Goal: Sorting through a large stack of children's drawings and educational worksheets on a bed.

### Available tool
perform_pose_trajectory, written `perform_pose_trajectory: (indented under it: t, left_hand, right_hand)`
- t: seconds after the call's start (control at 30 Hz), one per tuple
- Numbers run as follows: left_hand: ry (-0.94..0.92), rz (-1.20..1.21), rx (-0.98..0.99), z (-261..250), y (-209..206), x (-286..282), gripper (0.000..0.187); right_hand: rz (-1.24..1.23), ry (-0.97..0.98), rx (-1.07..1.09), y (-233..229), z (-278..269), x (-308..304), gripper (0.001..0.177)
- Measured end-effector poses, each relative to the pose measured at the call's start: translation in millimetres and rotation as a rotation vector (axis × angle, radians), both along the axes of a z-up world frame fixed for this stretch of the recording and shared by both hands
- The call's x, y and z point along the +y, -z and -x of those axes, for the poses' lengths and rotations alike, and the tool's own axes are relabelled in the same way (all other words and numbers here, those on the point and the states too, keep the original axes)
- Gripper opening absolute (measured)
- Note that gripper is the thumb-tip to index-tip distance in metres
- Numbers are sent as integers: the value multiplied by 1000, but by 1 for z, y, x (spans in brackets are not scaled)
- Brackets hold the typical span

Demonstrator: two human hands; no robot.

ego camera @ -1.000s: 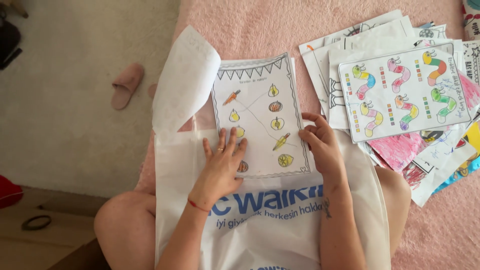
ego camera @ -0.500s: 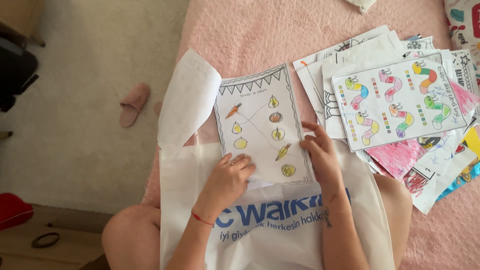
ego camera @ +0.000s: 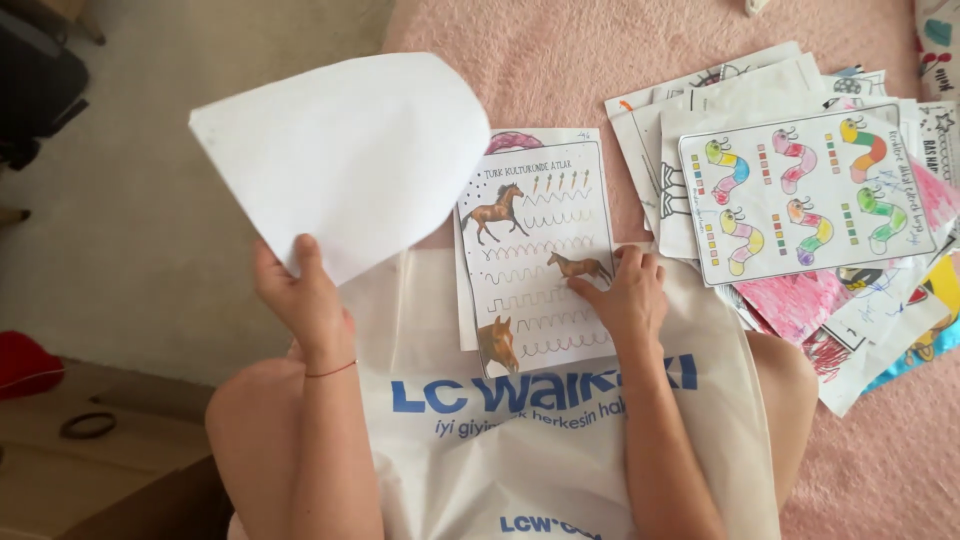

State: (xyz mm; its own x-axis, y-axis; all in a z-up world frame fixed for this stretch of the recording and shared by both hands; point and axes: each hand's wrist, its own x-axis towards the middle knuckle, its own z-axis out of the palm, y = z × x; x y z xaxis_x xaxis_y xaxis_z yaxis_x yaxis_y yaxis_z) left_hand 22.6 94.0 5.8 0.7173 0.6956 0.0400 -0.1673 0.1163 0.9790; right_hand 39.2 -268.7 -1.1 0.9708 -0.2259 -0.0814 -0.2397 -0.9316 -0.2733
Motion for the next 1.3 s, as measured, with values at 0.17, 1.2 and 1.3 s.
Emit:
perform_pose_trajectory:
  t: [0.17,1.2,1.3]
  left_hand:
    - [-84,12,-70,3,-2,9,68]
    - [1050,-1415,448,47,-38,-98,112]
    - [1156,-1386,490,52,-37,-107,136]
  right_hand:
    - [-34,17,28,11,-3,-6,74]
    - [-676,198,135,-28,-5,-17,27]
    - [-655,197,107,-25,-3,-17,25]
